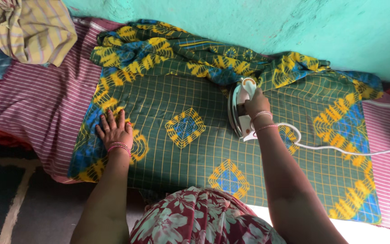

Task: The person irons a large green and yellow patterned cloth on a bed, smooths the fabric by hand, and then folds the cloth.

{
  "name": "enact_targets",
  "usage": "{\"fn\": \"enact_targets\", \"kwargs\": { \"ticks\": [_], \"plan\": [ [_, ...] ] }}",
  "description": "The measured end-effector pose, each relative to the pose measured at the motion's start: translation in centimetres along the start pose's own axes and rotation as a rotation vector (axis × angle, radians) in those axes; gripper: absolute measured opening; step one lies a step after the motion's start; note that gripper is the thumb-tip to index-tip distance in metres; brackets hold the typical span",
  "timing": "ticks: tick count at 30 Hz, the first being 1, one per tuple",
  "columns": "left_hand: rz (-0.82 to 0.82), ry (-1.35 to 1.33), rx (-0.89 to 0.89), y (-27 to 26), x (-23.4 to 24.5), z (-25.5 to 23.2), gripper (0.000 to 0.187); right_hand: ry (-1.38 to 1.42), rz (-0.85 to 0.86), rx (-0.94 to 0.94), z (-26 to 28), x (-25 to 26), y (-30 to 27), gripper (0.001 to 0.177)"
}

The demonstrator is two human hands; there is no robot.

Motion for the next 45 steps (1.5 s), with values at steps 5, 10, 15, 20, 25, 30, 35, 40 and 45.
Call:
{"fn": "enact_targets", "kwargs": {
  "ticks": [5, 10, 15, 20, 25, 30, 35, 40, 45],
  "plan": [
    [-0.016, -0.026, -0.018, 0.2, 0.1, 0.0, 0.059, -0.033, -0.009, 0.046, -0.1, -0.5, -1.1, 0.055],
    [-0.089, -0.052, -0.049, 0.3, -0.5, 0.5, 0.06, -0.061, 0.066, 0.154, -2.9, -1.4, -8.6, 0.055],
    [-0.207, -0.068, -0.109, 0.2, -1.4, 1.1, 0.059, -0.193, 0.16, 0.131, -6.0, 0.1, -17.3, 0.048],
    [-0.239, -0.073, -0.16, 0.9, -1.5, 1.1, 0.059, -0.132, 0.19, 0.198, -5.3, 2.7, -20.0, 0.048],
    [-0.036, 0.075, -0.018, 2.0, 0.8, -5.4, 0.066, -0.107, 0.233, 0.244, -5.1, 2.6, -20.3, 0.055],
    [-0.067, -0.053, -0.416, -4.8, 0.8, -25.8, 0.067, -0.072, 0.145, 0.354, -10.3, 4.9, -22.3, 0.049],
    [-0.068, -0.118, -0.697, -13.2, -2.0, -35.0, 0.059, -0.171, 0.102, 0.314, -20.0, 8.9, -23.6, 0.05],
    [-0.079, -0.156, -0.75, -13.4, -2.5, -34.9, 0.053, -0.224, 0.051, 0.102, -31.6, 12.8, -21.5, 0.054],
    [-0.058, -0.039, -0.702, -13.0, -2.9, -34.8, 0.055, -0.274, -0.076, -0.038, -41.3, 17.1, -17.1, 0.051]
  ]
}}
Point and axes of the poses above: each hand's wrist, its own y-axis towards the middle knuckle, its own x-axis out of the back of the hand, z = x × y, the point moved 7 cm from there along y, towards the middle knuckle, and after that the axes turned 12 degrees about -x, right-handed, at the moved point
